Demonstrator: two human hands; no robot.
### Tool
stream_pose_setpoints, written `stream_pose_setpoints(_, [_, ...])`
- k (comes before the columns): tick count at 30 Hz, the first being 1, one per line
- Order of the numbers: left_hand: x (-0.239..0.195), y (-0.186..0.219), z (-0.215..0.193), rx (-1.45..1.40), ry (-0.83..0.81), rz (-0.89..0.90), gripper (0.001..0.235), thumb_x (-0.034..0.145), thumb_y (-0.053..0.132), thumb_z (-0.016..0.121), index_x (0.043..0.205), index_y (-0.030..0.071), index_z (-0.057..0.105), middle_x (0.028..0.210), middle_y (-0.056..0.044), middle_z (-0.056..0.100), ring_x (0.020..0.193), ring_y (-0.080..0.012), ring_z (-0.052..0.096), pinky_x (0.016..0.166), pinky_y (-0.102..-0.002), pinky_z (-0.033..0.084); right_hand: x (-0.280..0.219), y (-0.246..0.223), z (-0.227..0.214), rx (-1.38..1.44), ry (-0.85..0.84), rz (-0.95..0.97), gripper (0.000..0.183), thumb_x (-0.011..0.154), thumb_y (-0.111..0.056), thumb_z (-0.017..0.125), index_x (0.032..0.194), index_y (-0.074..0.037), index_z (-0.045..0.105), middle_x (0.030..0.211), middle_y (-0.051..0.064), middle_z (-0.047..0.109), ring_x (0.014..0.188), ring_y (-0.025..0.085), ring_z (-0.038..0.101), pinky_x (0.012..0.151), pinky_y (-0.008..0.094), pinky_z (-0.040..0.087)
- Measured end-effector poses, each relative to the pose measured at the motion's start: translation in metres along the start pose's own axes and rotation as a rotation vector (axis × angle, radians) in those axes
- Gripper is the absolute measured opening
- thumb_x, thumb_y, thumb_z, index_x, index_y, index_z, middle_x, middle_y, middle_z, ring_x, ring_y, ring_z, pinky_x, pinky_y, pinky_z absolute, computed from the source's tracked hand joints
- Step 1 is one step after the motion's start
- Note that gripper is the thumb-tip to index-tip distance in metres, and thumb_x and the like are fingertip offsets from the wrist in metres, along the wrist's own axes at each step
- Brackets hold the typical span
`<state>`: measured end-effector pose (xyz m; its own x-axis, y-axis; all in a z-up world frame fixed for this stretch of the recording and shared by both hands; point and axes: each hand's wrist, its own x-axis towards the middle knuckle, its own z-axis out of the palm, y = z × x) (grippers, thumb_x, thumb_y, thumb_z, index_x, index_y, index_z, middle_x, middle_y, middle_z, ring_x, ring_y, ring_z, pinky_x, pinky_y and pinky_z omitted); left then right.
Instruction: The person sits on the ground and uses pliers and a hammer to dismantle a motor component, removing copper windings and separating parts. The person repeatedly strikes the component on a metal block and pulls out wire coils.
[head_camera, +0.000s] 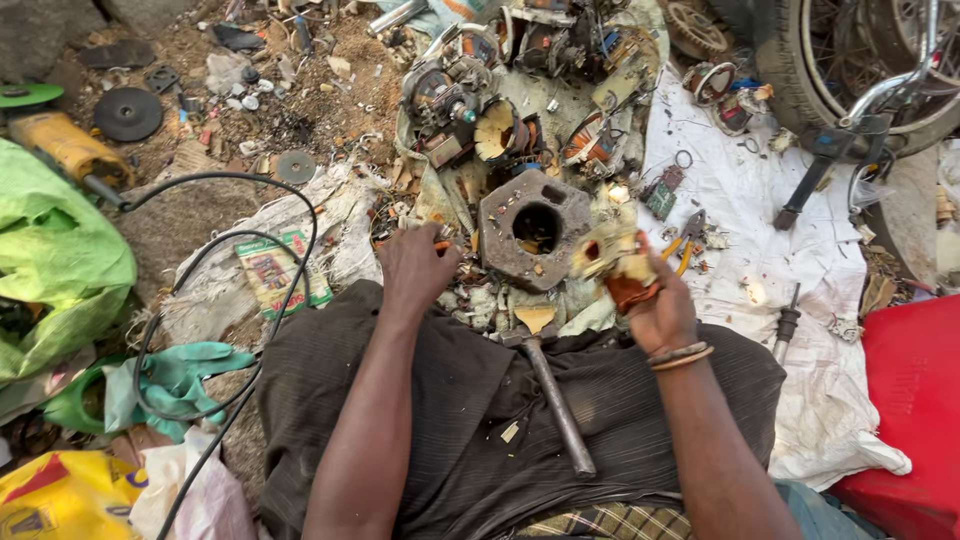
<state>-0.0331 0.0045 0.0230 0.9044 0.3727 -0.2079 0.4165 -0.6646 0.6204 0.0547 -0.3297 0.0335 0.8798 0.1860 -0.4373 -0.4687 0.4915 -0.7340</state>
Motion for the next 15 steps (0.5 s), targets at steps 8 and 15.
stream_pose_setpoints(8, [-0.029, 0.039, 0.046, -0.471, -0.179, 0.383, 0.093, 0.084, 0.068, 0.066, 0.152, 0.009, 0.044, 0.156, -0.018, 0.042, 0.141, -0.0355, 0.045, 0.112, -0.052, 0.039, -0.044, 0.059, 0.068, -0.26, -0.186, -0.212, 0.047, 0.093, -0.001, 0.07, 0.132, -0.004, 0.046, 0.122, 0.017, 0.065, 0.102, 0.028, 0.068, 0.084, 0.041, 0.062])
stream_pose_setpoints(15, [-0.021, 0.033, 0.054, -0.326, 0.056, 0.43, 0.041, 0.098, 0.04, 0.063, 0.121, 0.006, 0.068, 0.136, -0.012, 0.065, 0.116, -0.0325, 0.069, 0.097, -0.046, 0.058, -0.041, 0.072, 0.097, -0.784, -0.117, -0.299, 0.05, 0.091, -0.004, 0.073, 0.135, 0.002, 0.05, 0.114, 0.019, 0.068, 0.101, 0.022, 0.071, 0.086, 0.034, 0.064])
